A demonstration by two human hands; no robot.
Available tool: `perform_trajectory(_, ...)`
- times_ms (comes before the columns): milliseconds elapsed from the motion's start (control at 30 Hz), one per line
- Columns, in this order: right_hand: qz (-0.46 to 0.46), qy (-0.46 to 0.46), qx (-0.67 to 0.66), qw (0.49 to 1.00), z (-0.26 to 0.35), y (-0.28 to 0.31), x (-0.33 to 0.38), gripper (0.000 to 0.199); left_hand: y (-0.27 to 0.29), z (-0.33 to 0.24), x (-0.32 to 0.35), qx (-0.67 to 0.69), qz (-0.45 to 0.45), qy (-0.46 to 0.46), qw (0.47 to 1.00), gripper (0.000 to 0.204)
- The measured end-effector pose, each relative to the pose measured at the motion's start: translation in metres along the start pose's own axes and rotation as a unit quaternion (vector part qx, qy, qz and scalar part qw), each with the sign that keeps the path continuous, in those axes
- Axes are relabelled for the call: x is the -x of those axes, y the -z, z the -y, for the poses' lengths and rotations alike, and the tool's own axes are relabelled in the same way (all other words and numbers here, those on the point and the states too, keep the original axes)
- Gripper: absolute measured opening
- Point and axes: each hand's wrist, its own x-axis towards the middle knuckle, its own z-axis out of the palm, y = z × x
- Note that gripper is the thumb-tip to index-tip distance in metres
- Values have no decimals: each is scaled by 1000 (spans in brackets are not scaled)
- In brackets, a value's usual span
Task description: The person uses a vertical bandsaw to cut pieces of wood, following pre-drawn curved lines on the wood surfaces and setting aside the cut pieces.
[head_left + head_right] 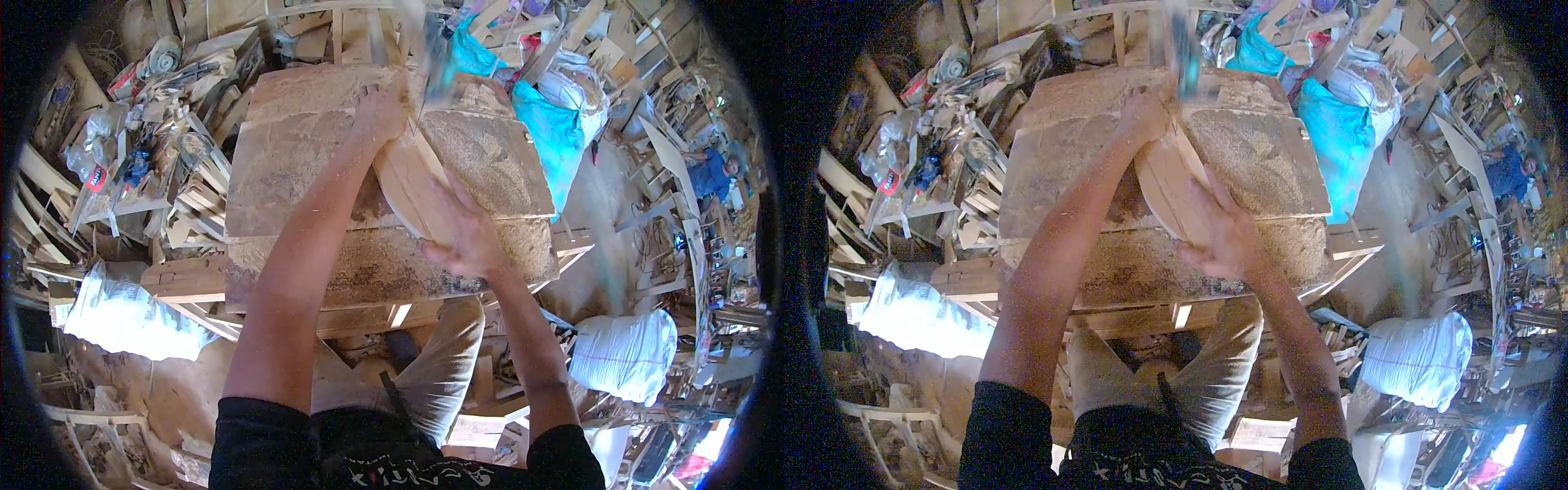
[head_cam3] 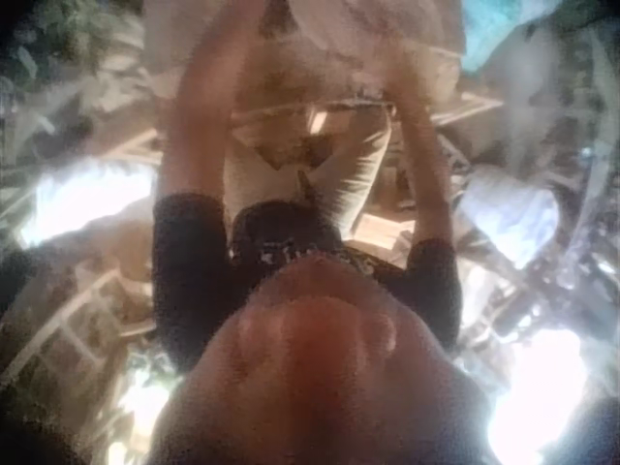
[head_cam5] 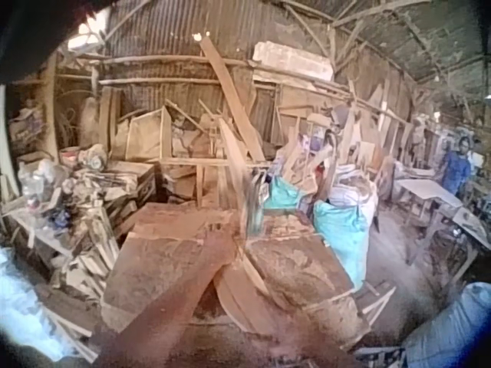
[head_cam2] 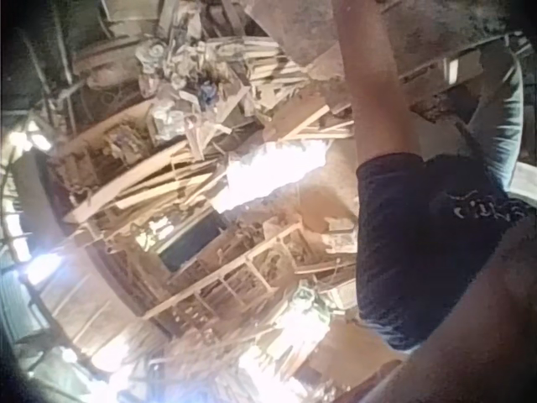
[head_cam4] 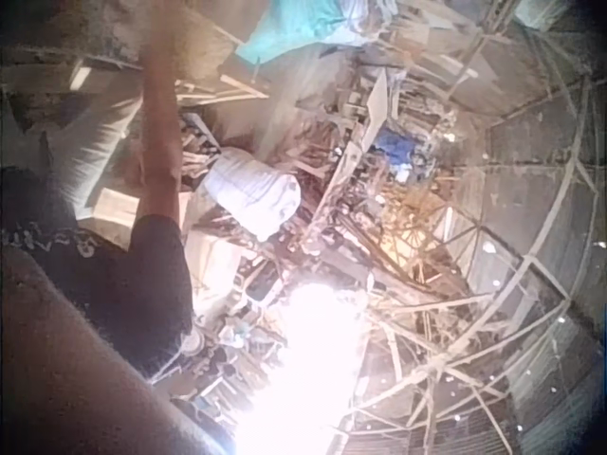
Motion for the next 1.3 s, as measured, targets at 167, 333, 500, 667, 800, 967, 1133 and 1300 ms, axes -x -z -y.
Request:
perform_trajectory(167,13,-3,2,1000,13,-6,-12,101,-5,34,-10,-48,-13,-36,998,60)
perform_trajectory(333,6,-18,11,1000,8,-3,-9,101,-6,17,-11,-33,-9,-32,999,55)
perform_trajectory(500,10,-34,17,999,7,-3,-8,102,1,5,-4,16,-20,-9,1000,48)
perform_trajectory(667,18,-20,27,999,9,-4,-14,106,1,17,-12,-42,16,-46,998,47)
perform_trajectory(800,24,-26,44,998,8,-7,-17,106,-4,19,-14,-68,-10,-40,997,47)
perform_trajectory(967,24,-28,36,999,1,-5,-15,107,-3,7,-14,5,24,-19,1000,47)
perform_trajectory(1133,11,-3,51,999,3,-8,-20,108,-3,19,-19,-15,6,-14,1000,45)
perform_trajectory(1300,23,-30,49,998,1,-9,-20,107,-2,14,-16,-54,-23,-20,998,44)
